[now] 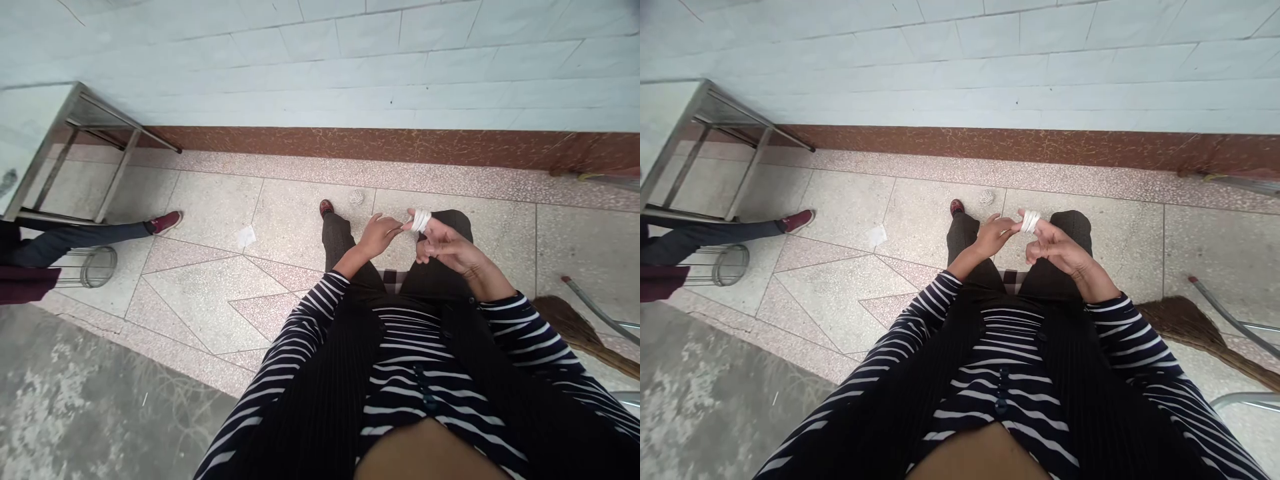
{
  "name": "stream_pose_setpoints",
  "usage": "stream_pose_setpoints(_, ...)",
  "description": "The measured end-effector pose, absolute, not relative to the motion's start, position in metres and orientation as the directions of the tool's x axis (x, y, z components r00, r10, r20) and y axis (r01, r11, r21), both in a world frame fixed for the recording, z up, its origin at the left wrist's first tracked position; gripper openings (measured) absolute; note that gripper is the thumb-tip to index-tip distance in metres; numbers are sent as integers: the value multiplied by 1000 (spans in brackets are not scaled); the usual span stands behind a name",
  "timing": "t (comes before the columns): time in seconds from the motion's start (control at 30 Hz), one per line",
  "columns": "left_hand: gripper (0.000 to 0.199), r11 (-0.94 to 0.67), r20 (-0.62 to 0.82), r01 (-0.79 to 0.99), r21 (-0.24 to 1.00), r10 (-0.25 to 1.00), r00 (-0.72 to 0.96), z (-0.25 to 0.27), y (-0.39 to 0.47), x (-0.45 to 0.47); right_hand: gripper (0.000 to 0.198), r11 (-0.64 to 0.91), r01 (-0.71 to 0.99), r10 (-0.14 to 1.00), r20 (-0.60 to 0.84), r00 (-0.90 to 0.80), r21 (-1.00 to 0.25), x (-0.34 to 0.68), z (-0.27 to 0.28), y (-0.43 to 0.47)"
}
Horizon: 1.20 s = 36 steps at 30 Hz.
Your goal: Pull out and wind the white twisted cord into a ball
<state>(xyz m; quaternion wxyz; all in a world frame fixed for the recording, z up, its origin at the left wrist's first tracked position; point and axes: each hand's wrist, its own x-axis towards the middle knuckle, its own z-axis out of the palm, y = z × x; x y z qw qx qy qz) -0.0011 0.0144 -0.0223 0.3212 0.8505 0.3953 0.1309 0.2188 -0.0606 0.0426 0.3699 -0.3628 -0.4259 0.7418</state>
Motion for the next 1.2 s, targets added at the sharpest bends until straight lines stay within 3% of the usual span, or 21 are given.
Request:
stream_pose_setpoints(0.07,27,-497,-35,580,645,740,672,-26,10,6,101,-299,-127,913,-245,-327,-946,217,36,-55)
stream_pose_setpoints(0.13,29,-541,-18,571,617,715,699,-25,6,11,100,-299,173,915,-334,-226,-938,214,29,-52)
stream_pose_setpoints(0.23,30,-637,16,552,538,662,749,-20,2,13,73,-275,668,852,-498,-164,-692,212,24,-54)
stream_pose_setpoints(0.3,30,-691,29,529,494,621,783,-17,2,13,49,-220,777,800,-564,-202,-590,212,24,-58)
stream_pose_setpoints(0.37,30,-713,37,508,483,597,801,-15,1,11,33,-251,713,751,-597,-282,-654,215,28,-63)
stream_pose_setpoints(0.43,29,-696,35,506,509,604,796,-15,1,8,31,-363,538,696,-606,-386,-760,221,33,-67)
stream_pose_setpoints(0.6,27,-548,-4,564,617,715,699,-15,8,-2,63,-537,35,634,-431,-642,-843,234,46,-73)
stream_pose_setpoints(0.7,28,-453,-13,595,664,788,615,-19,16,-6,74,-507,-220,693,-242,-679,-834,230,57,-74)
stream_pose_setpoints(0.8,27,-371,-65,639,674,832,551,-25,18,-7,89,-425,-323,763,-143,-630,-846,223,74,-69)
stream_pose_setpoints(0.9,25,-379,-105,660,649,815,570,-28,9,-5,102,-321,-259,842,-150,-518,-911,221,87,-55)
stream_pose_setpoints(1.03,30,-543,-48,572,615,698,714,-19,-9,-5,106,-275,22,902,-266,-341,-961,229,66,-35)
stream_pose_setpoints(1.13,30,-613,23,546,571,677,736,-6,-12,-9,106,-380,323,827,-475,-302,-867,230,32,-38)
stream_pose_setpoints(1.2,31,-636,50,550,541,677,734,1,-7,-13,94,-416,465,717,-596,-361,-782,227,18,-51)
